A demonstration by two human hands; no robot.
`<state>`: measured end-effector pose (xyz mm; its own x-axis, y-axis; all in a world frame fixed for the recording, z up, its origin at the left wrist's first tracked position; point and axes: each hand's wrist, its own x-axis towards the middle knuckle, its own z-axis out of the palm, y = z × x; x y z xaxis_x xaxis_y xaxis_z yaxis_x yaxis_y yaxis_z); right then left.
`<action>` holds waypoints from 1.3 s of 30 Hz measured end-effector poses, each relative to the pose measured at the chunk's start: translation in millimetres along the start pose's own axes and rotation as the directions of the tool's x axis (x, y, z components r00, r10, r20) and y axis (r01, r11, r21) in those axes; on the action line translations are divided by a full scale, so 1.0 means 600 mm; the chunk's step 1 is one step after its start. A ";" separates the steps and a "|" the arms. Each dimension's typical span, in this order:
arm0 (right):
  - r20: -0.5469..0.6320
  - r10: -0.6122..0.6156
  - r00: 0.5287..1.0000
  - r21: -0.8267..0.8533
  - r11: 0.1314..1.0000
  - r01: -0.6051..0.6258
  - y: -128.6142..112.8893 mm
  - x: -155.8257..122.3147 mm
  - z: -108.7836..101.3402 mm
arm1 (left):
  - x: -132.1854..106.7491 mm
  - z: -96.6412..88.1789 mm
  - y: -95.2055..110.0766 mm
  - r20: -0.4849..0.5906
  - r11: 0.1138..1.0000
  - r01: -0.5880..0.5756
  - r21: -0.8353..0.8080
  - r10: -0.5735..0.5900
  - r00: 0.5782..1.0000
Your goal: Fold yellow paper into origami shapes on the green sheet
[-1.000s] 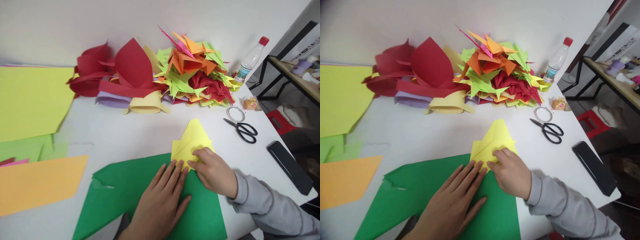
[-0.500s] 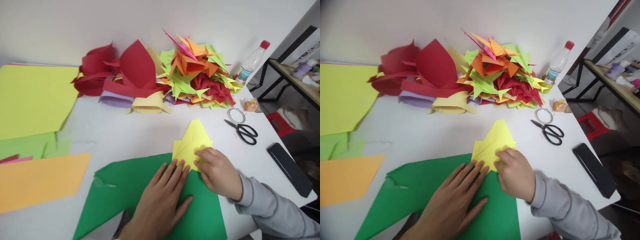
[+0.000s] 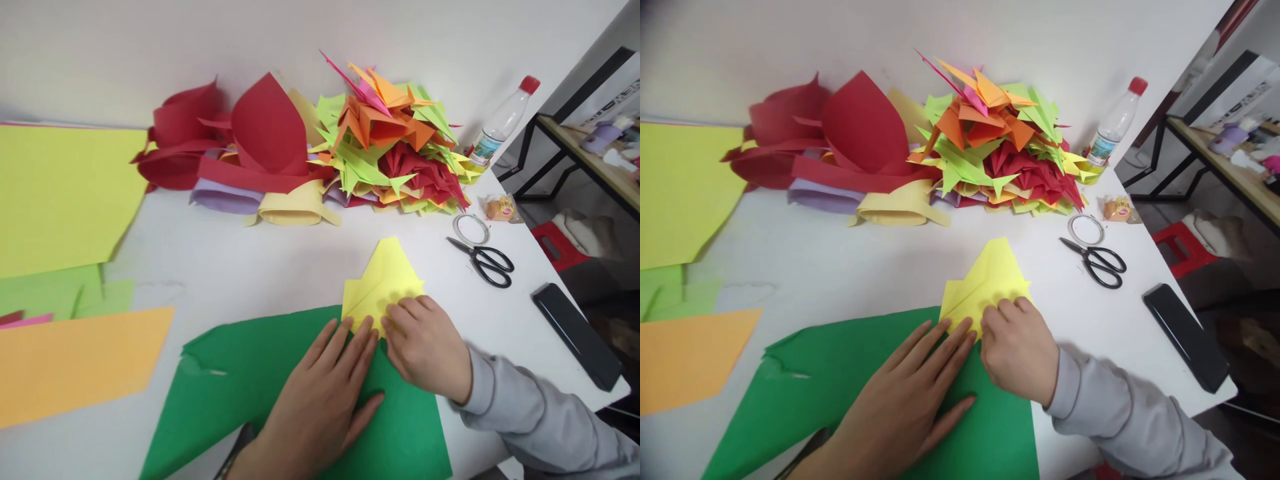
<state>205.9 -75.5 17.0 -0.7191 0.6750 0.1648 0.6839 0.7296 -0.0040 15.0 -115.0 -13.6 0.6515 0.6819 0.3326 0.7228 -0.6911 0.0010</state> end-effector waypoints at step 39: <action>-0.021 0.025 0.999 0.090 0.996 -0.023 0.011 -0.001 0.001 | -0.021 0.014 0.022 -0.074 0.982 0.178 0.060 -0.174 0.982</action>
<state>210.5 -71.0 16.4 -0.6991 0.6907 0.1852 0.6866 0.7207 -0.0961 18.2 -130.7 -25.5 0.4969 0.7719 0.3966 0.8399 -0.5428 0.0041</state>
